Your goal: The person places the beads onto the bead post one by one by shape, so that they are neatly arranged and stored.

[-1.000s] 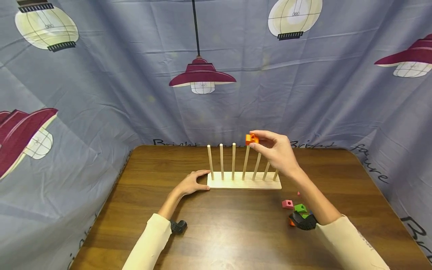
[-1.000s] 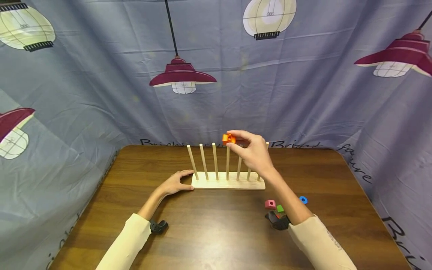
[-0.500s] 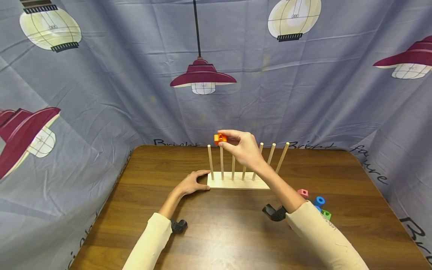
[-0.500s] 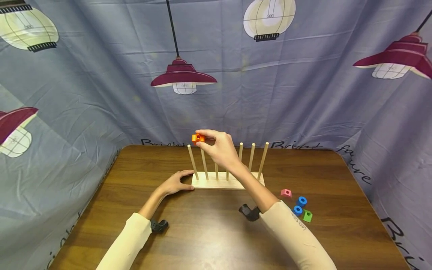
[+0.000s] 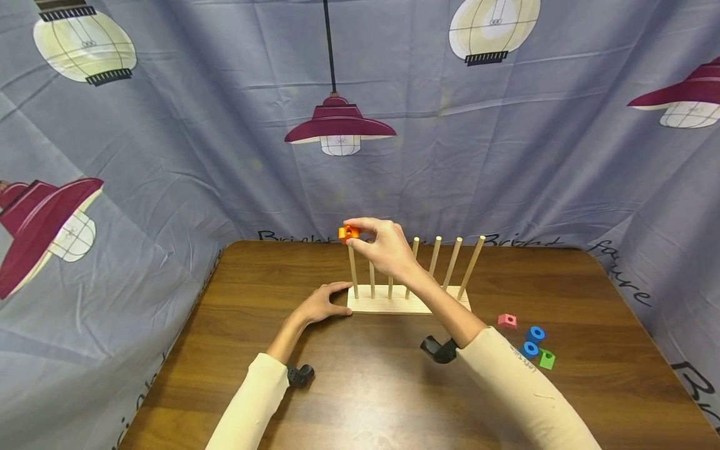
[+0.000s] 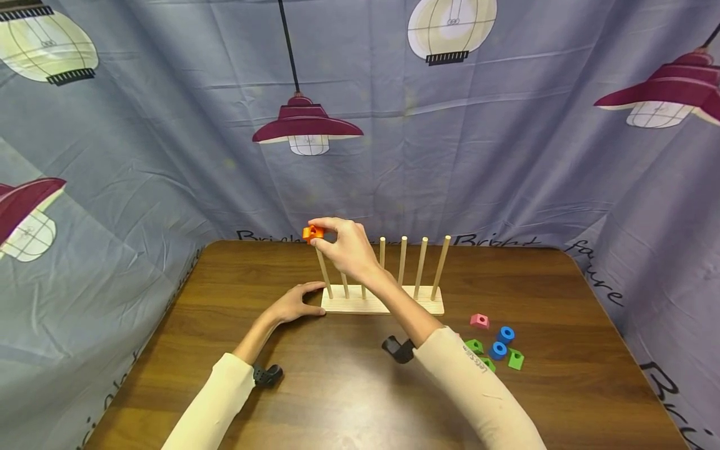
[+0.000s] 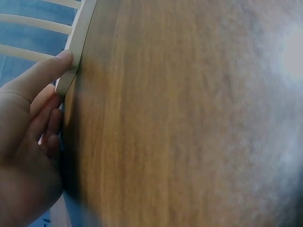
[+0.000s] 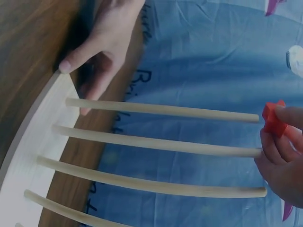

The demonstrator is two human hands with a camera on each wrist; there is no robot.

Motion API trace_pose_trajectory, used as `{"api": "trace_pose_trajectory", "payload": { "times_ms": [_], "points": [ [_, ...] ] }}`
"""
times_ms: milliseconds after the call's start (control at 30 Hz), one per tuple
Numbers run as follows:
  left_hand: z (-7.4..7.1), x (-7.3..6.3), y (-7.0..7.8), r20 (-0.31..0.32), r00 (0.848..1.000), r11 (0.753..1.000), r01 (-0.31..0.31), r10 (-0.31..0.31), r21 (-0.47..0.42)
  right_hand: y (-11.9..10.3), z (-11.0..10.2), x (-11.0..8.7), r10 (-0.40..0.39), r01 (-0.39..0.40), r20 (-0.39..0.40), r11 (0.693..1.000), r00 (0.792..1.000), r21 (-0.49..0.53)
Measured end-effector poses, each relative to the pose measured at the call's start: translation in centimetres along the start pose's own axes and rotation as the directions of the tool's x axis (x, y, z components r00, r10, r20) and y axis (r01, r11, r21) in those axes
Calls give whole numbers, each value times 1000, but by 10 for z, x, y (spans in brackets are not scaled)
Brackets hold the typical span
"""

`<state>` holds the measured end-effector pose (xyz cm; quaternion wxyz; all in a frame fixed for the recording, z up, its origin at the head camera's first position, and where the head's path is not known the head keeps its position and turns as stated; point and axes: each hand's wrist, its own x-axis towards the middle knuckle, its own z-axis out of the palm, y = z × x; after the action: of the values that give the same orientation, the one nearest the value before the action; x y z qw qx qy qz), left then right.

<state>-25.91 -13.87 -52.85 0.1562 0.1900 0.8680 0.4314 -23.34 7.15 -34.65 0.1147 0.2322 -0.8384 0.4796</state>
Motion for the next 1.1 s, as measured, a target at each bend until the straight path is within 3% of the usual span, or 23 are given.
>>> {"api": "trace_pose_trajectory", "payload": {
  "times_ms": [333, 600, 833, 1100],
  "points": [
    [0, 0, 2, -7, 1000, 1000, -17, 17, 16, 10, 7, -2, 33, -33, 8, 999, 999, 28],
    [-1, 2, 0, -9, 999, 999, -35, 35, 20, 17, 15, -8, 16, -16, -21, 1000, 1000, 3],
    [-1, 3, 0, -6, 1000, 1000, -26, 26, 11, 25, 22, -10, -9, 13, -63, 998, 998, 62],
    [0, 2, 1, -9, 1000, 1000, -18, 18, 17, 40, 33, -17, 17, -9, -72, 994, 997, 110]
  ]
}}
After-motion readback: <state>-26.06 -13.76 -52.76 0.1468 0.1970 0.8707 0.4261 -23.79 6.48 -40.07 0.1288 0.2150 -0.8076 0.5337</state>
